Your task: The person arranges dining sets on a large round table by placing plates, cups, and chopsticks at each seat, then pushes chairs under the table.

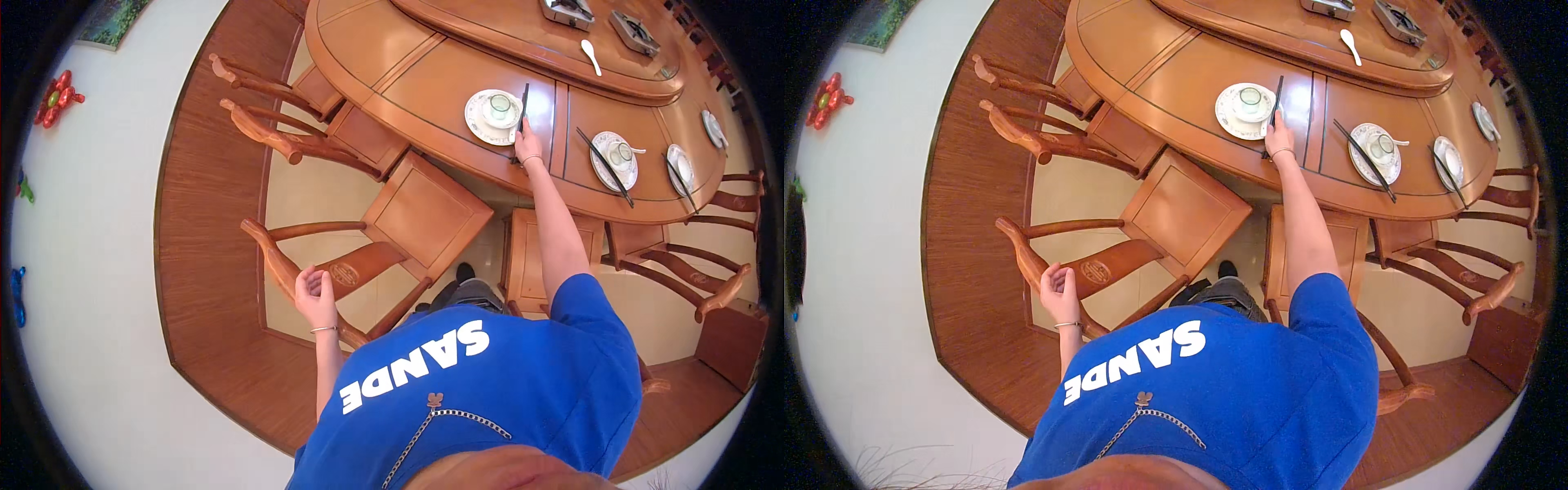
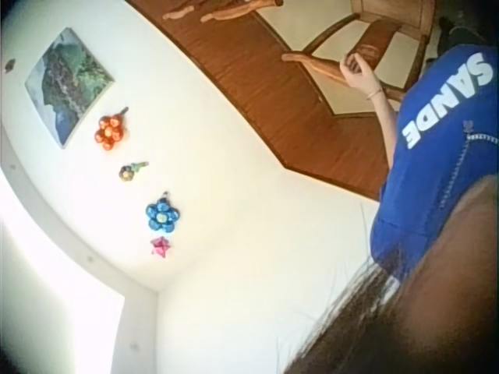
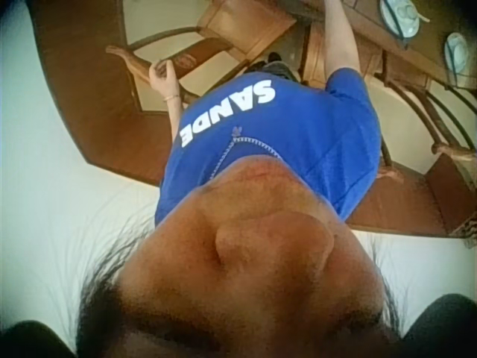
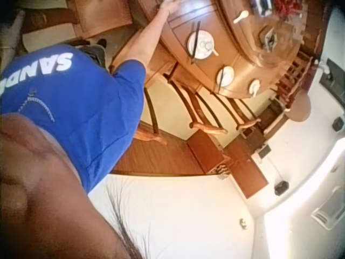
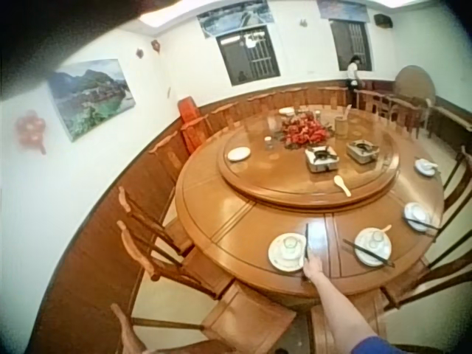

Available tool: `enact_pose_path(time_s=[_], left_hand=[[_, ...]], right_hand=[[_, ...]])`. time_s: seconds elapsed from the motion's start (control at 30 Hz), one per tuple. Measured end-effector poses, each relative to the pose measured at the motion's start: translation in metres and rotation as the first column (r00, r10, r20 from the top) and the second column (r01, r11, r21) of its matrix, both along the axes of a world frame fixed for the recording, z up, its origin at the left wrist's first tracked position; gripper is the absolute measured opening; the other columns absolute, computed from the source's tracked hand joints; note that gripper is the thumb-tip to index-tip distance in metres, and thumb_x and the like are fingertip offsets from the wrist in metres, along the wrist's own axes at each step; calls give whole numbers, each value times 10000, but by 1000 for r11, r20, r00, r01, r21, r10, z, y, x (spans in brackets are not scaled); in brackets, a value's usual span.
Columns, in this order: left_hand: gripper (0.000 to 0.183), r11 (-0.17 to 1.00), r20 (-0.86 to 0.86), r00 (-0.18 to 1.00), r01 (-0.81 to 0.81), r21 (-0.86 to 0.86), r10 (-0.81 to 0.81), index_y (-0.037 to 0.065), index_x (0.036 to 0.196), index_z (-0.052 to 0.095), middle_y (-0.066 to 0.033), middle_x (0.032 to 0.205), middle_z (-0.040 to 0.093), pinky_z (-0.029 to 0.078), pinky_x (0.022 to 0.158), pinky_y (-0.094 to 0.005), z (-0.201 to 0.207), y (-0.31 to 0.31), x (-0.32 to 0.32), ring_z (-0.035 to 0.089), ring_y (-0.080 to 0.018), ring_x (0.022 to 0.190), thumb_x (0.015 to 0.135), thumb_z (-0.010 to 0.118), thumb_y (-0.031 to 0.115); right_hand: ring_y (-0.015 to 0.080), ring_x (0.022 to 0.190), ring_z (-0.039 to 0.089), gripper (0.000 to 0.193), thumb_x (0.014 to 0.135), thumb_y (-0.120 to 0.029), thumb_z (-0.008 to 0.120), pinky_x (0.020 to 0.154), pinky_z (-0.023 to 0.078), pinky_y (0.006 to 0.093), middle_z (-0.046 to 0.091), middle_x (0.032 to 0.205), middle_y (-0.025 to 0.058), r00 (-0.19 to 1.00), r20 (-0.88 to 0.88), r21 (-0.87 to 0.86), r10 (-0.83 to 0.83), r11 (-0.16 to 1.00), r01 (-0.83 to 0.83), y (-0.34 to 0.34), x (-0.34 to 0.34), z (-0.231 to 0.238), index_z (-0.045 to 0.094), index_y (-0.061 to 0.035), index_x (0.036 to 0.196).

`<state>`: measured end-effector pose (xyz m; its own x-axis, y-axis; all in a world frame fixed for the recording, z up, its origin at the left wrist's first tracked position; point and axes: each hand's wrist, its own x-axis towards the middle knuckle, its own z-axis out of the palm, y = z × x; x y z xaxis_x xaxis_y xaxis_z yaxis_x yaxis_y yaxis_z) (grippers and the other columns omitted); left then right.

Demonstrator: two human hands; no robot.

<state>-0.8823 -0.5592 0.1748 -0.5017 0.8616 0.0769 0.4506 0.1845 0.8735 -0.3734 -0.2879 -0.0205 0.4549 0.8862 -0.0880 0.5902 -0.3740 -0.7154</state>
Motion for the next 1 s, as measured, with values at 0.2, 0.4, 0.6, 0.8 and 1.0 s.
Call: enact_pose_path(time_s=[0.2, 0.4, 0.6, 0.8, 1.0], left_hand=[[291, 1000, -3, 1000, 9, -9, -9, -15, 1145, 575, -78, 953, 663, 513, 741, -230, 1, 0, 0, 629, -112, 844, 881, 677, 53], [278, 1000, -19, 1000, 6, -15, -7, -19, 1134, 583, -82, 950, 668, 518, 737, -235, 3, 1, 2, 632, -116, 839, 885, 675, 63], [278, 1000, -12, 1000, 11, -7, -11, -19, 1133, 585, -80, 953, 668, 515, 729, -236, 4, 0, 3, 631, -116, 840, 887, 676, 72], [284, 1000, 7, 1000, 6, -21, -6, -20, 1137, 582, -81, 962, 665, 515, 746, -237, 2, 0, 1, 627, -117, 848, 888, 677, 80], [272, 999, -4, 1000, -10, -44, 10, -26, 1120, 582, -105, 959, 669, 547, 749, -271, 1, 1, 0, 651, -154, 863, 881, 673, 68]], right_hand=[[429, 1065, 601, 600, 900, -251, 557, 934, 457, 470, 632, 1148, 258, 998, -70, 9, 2, 1000, -1, 1, 6, 4, 383, -179, 1470], [395, 1063, 617, 615, 880, -255, 586, 931, 472, 441, 648, 1134, 241, 999, -32, 2, -20, 1000, 20, -2, 9, 9, 400, -174, 1460], [377, 975, 641, 600, 859, -247, 627, 883, 491, 431, 673, 1024, 222, 994, -100, 15, -46, 999, 48, -2, 12, 3, 454, -156, 1426], [300, 827, 683, 583, 863, -267, 635, 797, 523, 405, 700, 898, 156, 1000, -28, -17, -9, 1000, 9, 4, 17, -7, 473, -246, 1422], [305, 813, 683, 565, 870, -250, 617, 797, 522, 414, 704, 890, 156, 998, 60, 74, -18, 997, 13, 4, 16, -11, 478, -230, 1418]])
